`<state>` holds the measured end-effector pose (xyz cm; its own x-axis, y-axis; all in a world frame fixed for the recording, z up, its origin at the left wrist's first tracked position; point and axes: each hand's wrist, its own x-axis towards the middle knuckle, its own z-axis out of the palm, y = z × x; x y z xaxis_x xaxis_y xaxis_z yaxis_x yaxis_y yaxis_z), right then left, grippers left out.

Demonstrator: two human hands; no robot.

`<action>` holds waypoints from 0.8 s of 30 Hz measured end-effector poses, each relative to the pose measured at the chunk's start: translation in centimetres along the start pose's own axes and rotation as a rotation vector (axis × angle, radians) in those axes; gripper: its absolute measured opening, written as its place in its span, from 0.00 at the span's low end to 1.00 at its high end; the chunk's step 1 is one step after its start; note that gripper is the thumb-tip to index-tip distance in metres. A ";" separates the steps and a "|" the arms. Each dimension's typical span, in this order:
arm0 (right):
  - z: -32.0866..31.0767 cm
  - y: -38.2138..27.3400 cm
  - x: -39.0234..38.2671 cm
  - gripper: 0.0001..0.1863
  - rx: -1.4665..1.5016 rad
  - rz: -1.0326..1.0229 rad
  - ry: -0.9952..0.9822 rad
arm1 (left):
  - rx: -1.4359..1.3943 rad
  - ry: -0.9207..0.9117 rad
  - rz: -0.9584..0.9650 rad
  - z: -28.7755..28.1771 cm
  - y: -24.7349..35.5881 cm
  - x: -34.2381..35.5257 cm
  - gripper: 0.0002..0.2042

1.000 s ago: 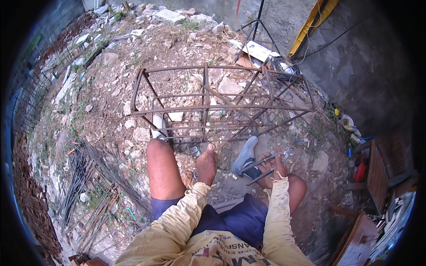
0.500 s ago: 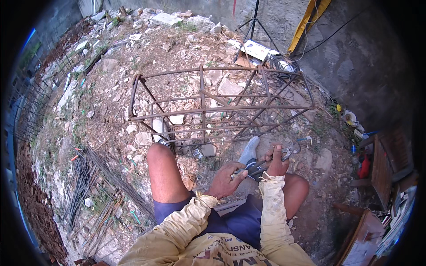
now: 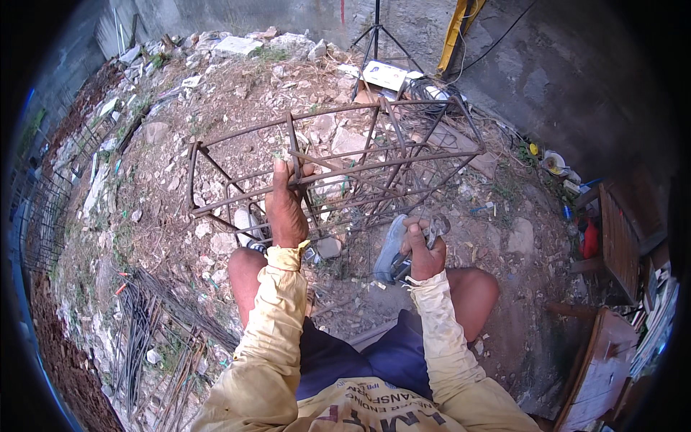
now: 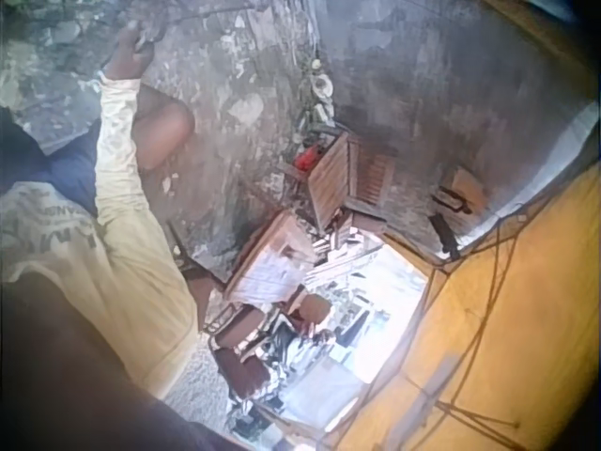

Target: The person sits on the ground and uses pliers to remove a green zip tie from a metal frame. They then use the pliers to adjust and tighten connections on the frame.

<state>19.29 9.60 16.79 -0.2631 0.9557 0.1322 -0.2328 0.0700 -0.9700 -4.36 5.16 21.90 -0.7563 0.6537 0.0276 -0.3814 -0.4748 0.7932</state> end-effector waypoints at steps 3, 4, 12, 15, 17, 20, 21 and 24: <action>-1.6 1.1 -0.8 0.14 0.001 0.105 0.037 | 0.084 0.104 0.008 1.3 -0.7 0.7 0.25; -1.9 1.6 -1.0 0.14 -0.006 0.122 0.043 | 0.117 0.140 0.003 1.4 -0.9 0.9 0.24; -1.5 2.6 -1.8 0.13 -0.051 0.219 0.088 | 0.058 0.213 0.009 2.1 -0.6 1.0 0.19; -1.6 2.7 -2.0 0.12 -0.049 0.248 0.069 | 0.054 0.141 -0.018 1.4 -1.0 0.9 0.21; -1.9 3.0 -2.1 0.12 -0.040 0.247 0.078 | 0.062 0.069 -0.017 1.4 -0.7 0.6 0.24; -2.6 3.9 -2.4 0.13 -0.010 0.278 0.070 | 0.042 -0.062 -0.084 1.0 -0.1 0.5 0.32; -2.6 4.1 -2.5 0.13 -0.003 0.285 0.071 | 0.046 -0.124 -0.096 0.1 -0.3 0.9 0.32; -2.3 4.5 -2.8 0.14 -0.039 0.263 0.057 | 0.067 -0.147 -0.077 -0.4 -0.8 1.5 0.35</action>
<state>21.16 7.87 11.56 -0.2561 0.9570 -0.1361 -0.1269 -0.1729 -0.9767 -5.41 6.27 21.04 -0.6386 0.7679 0.0503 -0.3951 -0.3832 0.8349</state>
